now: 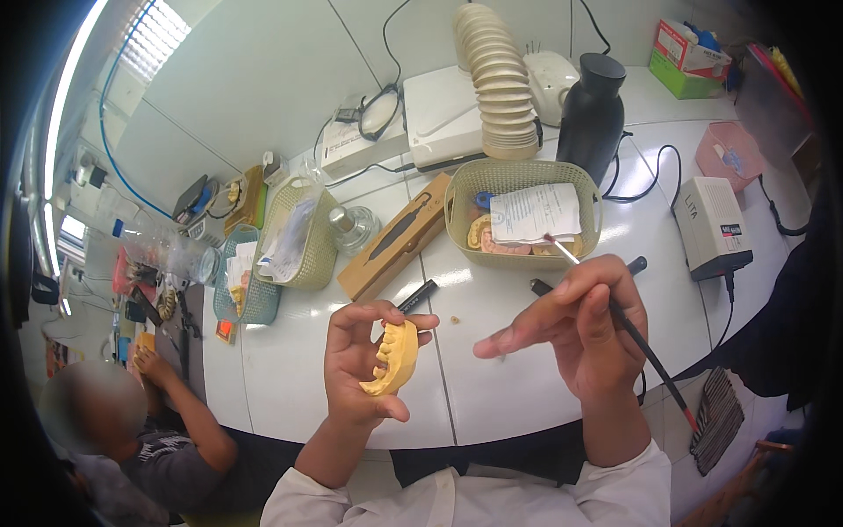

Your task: The person uses a fine brush to apply red paint to a small yellow dental mold. They dip the brush into a small container of paint and carefully color specific areas of the mold while holding it in their left hand. The task involves precise hand movements to apply the paint to the object's surface.

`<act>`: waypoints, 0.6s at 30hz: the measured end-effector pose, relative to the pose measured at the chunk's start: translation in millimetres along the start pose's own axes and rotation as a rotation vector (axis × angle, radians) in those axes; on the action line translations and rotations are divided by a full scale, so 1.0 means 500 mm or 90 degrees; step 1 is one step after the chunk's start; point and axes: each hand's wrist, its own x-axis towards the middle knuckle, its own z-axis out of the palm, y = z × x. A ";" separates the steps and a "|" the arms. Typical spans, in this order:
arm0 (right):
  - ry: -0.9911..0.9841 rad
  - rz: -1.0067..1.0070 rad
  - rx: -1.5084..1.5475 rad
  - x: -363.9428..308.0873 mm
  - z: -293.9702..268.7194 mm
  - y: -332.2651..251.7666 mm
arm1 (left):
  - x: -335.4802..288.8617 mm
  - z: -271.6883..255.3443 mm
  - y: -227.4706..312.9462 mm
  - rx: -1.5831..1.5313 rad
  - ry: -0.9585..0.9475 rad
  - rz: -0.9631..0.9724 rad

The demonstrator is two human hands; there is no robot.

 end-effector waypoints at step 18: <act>0.162 -0.188 0.035 -0.180 -0.187 -0.043 | -0.006 0.023 -0.038 0.900 -0.030 0.274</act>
